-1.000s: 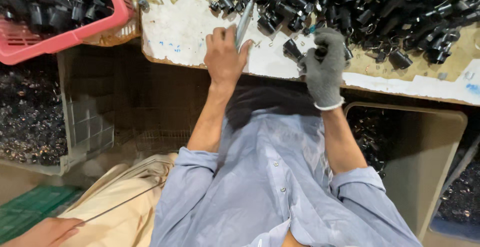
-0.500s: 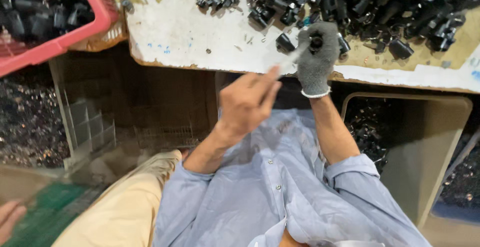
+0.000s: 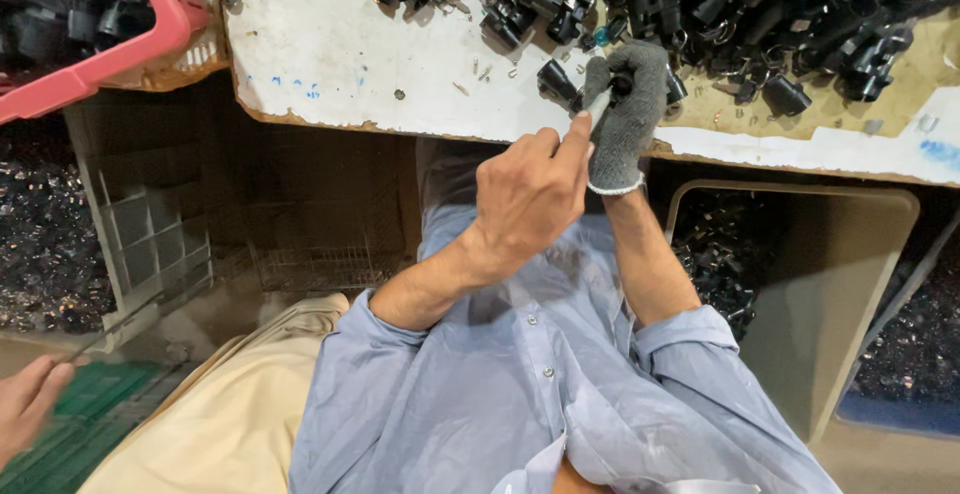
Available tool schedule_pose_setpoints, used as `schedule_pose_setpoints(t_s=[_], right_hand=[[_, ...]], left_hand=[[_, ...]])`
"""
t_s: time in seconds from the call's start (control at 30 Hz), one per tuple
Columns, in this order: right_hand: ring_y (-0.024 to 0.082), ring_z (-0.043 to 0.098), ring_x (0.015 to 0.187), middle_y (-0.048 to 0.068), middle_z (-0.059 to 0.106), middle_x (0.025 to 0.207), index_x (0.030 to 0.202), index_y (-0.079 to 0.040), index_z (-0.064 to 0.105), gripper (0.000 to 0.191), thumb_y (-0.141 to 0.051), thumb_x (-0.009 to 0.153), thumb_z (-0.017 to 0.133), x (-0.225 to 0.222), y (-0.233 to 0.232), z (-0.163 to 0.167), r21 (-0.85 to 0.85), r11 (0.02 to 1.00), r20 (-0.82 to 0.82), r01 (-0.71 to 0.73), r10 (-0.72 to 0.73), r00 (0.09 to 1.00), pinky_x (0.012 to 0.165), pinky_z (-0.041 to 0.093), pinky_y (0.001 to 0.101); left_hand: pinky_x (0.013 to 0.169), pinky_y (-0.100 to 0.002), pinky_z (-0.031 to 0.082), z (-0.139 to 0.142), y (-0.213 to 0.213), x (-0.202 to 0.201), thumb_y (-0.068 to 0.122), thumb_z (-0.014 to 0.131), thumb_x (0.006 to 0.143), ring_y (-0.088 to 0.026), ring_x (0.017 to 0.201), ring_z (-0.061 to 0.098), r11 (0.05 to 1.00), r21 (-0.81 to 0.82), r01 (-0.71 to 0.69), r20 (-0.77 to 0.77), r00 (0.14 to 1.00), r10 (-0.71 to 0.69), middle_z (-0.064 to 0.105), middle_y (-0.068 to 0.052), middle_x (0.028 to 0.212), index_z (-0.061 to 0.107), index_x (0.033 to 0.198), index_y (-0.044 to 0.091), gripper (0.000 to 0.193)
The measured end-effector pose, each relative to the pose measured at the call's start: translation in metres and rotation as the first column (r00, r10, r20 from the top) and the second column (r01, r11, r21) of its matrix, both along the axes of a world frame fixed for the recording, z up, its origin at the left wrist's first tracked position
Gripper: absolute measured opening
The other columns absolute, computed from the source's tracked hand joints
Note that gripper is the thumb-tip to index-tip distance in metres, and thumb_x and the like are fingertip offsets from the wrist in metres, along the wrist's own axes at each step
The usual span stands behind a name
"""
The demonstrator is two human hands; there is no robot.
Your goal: The person picks small black plastic components one at a time from a pile on the workbench, turns and looks over each part, occasionally uses a small metal punch-like tool on a part, and places sorted parts into a bin beside the bench. The person repeats this pick-inspect-place cycle throughout the episode.
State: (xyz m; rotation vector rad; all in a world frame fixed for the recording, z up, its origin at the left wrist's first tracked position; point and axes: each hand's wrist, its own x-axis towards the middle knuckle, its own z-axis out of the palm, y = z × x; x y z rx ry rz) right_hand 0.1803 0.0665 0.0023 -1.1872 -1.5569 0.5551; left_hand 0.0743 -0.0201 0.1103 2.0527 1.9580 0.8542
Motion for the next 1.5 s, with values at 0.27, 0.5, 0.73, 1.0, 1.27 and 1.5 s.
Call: schedule_pose_setpoints(t_s=[0.27, 0.5, 0.73, 1.0, 1.27, 1.5], right_hand=[[0.016, 0.050, 0.087, 0.002, 0.051, 0.095, 0.112, -0.011, 0.059, 0.008, -0.017, 0.107, 0.062, 0.031, -0.021, -0.058, -0.564, 0.662, -0.696, -0.494, -0.059, 0.715, 0.072, 0.044, 0.0314], [0.017, 0.060, 0.096, 0.002, 0.060, 0.099, 0.117, -0.017, 0.057, 0.017, -0.029, 0.105, 0.053, 0.033, -0.034, -0.046, -0.512, 0.503, -0.841, -0.696, -0.131, 0.524, 0.082, 0.055, 0.0341], [0.015, 0.056, 0.109, 0.001, 0.058, 0.113, 0.128, -0.010, 0.054, 0.021, -0.016, 0.109, 0.061, 0.024, -0.016, -0.051, -0.452, 0.656, -0.712, -0.604, 0.142, 0.687, 0.096, 0.052, 0.0318], [0.014, 0.058, 0.103, 0.001, 0.060, 0.111, 0.143, -0.011, 0.049, 0.034, -0.019, 0.110, 0.056, 0.031, -0.025, -0.049, -0.559, 0.549, -0.694, -0.622, 0.102, 0.713, 0.088, 0.053, 0.0316], [0.018, 0.060, 0.092, 0.003, 0.061, 0.103, 0.147, -0.020, 0.047, 0.037, -0.028, 0.110, 0.050, 0.045, -0.042, -0.057, -0.558, 0.495, -0.821, -0.666, -0.212, 0.531, 0.077, 0.052, 0.0356], [0.016, 0.061, 0.103, 0.003, 0.060, 0.109, 0.132, -0.013, 0.050, 0.026, -0.026, 0.110, 0.056, 0.043, -0.034, -0.061, -0.489, 0.528, -0.841, -0.694, -0.076, 0.535, 0.089, 0.054, 0.0362]], left_hand=[[0.054, -0.036, 0.053, 0.001, 0.006, 0.022, 0.010, 0.067, 0.082, -0.023, 0.067, 0.067, 0.996, -0.087, -0.035, -0.090, 0.996, 0.027, 0.065, -0.007, 0.079, 0.069, 0.125, 0.000, 0.044], [0.053, -0.040, 0.057, 0.007, 0.038, 0.020, 0.008, 0.065, 0.086, -0.033, 0.069, 0.073, 0.975, -0.211, 0.073, -0.043, 0.996, -0.084, 0.071, -0.016, 0.081, 0.066, 0.102, -0.003, 0.020], [0.061, -0.049, 0.057, 0.011, 0.059, -0.004, 0.005, 0.071, 0.072, -0.041, 0.070, 0.072, 0.935, -0.271, 0.231, 0.117, 0.971, -0.206, 0.071, -0.020, 0.076, 0.066, 0.085, 0.001, 0.014], [0.052, -0.043, 0.057, 0.009, 0.043, 0.013, 0.005, 0.066, 0.078, -0.037, 0.064, 0.072, 0.957, -0.273, 0.097, -0.030, 0.994, -0.109, 0.070, -0.020, 0.078, 0.067, 0.107, -0.008, 0.032], [0.049, -0.034, 0.058, -0.006, 0.029, 0.049, 0.005, 0.065, 0.087, -0.028, 0.061, 0.074, 0.975, -0.221, 0.000, -0.133, 0.991, -0.030, 0.070, -0.017, 0.085, 0.063, 0.127, -0.013, 0.044], [0.057, -0.045, 0.058, -0.007, 0.049, 0.020, 0.006, 0.066, 0.084, -0.038, 0.070, 0.073, 0.949, -0.272, 0.160, 0.015, 0.987, -0.162, 0.070, -0.018, 0.081, 0.066, 0.102, -0.003, 0.020]])
